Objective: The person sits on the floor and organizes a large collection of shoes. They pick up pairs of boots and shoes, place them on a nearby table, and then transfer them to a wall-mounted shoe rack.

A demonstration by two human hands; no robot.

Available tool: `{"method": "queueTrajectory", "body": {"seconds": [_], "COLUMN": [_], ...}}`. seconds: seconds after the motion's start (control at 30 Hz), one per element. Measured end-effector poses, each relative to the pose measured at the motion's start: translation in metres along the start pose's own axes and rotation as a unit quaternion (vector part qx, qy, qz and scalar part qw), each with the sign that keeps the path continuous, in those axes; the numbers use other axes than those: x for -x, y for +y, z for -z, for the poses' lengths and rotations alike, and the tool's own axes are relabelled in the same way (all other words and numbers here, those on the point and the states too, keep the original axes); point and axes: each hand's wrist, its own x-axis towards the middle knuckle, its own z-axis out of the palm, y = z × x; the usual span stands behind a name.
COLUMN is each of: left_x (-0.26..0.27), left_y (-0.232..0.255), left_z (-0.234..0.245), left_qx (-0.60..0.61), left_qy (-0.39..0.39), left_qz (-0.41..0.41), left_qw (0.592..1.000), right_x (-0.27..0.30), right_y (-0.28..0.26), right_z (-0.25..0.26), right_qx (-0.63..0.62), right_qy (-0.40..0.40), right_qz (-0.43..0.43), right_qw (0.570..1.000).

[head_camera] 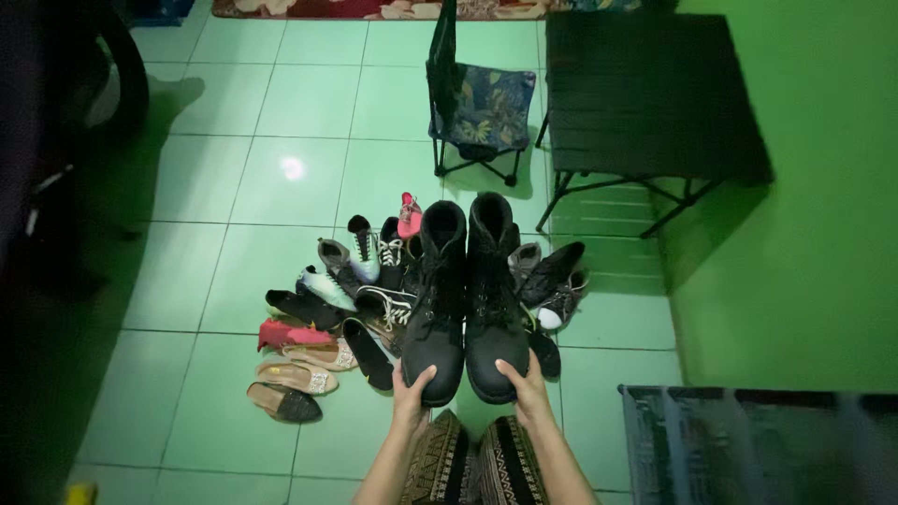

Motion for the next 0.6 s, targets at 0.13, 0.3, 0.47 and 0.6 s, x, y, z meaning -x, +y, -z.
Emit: {"method": "queueTrajectory", "body": {"seconds": [0.13, 0.3, 0.47, 0.6], "left_x": [0.054, 0.113, 0.137, 0.134], "left_y": [0.043, 0.109, 0.170, 0.202], "left_z": [-0.021, -0.069, -0.127, -0.164], "left_qx": [-0.023, -0.005, 0.006, 0.011], "left_qy": [0.021, 0.027, -0.039, -0.078], "left_qz": [0.005, 0.020, -0.054, -0.086], "left_qw": [0.999, 0.999, 0.998, 0.993], "right_x": [0.049, 0.091, 0.115, 0.114], "right_y": [-0.042, -0.117, -0.194, -0.249], "right_z": [-0.014, -0.040, -0.078, -0.100], "right_qx": [-0.011, 0.006, -0.053, -0.070], "right_qy": [0.017, 0.027, -0.036, -0.045], "right_qz": [-0.034, -0.063, 0.041, 0.066], "right_qw": [0.999, 0.998, 0.997, 0.994]}}
